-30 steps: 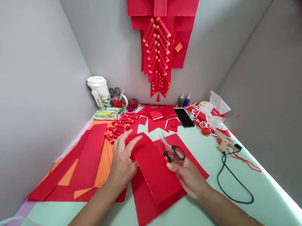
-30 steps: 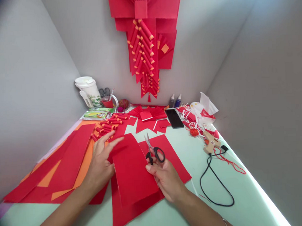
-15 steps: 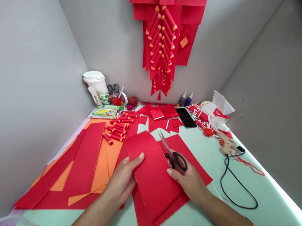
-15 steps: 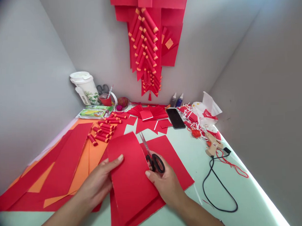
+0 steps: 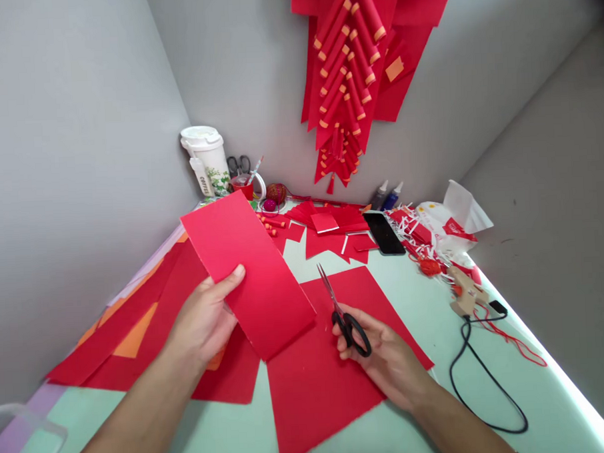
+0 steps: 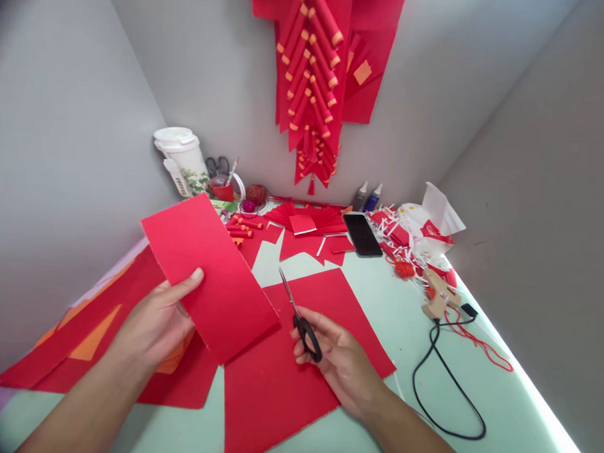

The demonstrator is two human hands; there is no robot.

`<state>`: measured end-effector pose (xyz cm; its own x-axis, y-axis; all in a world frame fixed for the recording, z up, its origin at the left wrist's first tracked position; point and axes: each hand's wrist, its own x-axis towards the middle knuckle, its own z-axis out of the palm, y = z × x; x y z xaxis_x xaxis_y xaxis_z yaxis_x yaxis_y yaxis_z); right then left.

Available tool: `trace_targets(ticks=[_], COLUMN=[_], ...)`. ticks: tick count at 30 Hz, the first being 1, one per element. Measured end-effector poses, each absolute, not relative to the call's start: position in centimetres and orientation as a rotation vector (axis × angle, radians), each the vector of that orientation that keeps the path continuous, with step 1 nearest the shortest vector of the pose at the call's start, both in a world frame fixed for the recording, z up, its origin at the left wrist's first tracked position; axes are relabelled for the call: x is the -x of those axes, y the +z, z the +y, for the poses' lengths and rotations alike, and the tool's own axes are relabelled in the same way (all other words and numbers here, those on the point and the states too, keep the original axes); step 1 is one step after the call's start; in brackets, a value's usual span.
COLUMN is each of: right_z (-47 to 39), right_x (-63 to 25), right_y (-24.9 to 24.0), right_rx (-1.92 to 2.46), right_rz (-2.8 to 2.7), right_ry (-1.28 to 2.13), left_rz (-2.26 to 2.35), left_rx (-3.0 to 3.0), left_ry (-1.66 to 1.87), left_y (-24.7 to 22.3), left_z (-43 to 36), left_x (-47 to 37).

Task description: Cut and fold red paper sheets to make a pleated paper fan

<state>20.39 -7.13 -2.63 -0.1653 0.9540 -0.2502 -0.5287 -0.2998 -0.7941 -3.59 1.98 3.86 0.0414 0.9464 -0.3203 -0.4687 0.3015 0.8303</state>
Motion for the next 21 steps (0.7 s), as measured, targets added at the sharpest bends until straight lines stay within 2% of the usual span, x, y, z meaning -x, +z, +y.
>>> trace_targets(ticks=[8,21], right_z=[-7.7,-8.2], right_x=[-20.7,-20.4], right_y=[-2.1,-2.3], right_rx=[1.191,1.275], right_rz=[-1.212,-1.498], right_ry=[1.487,1.344], left_rz=[0.957,0.926], left_rx=[-0.600,-0.567], left_ry=[1.230,1.260], left_y=[4.8,4.7], left_z=[2.7,3.1], left_x=[5.5,6.0])
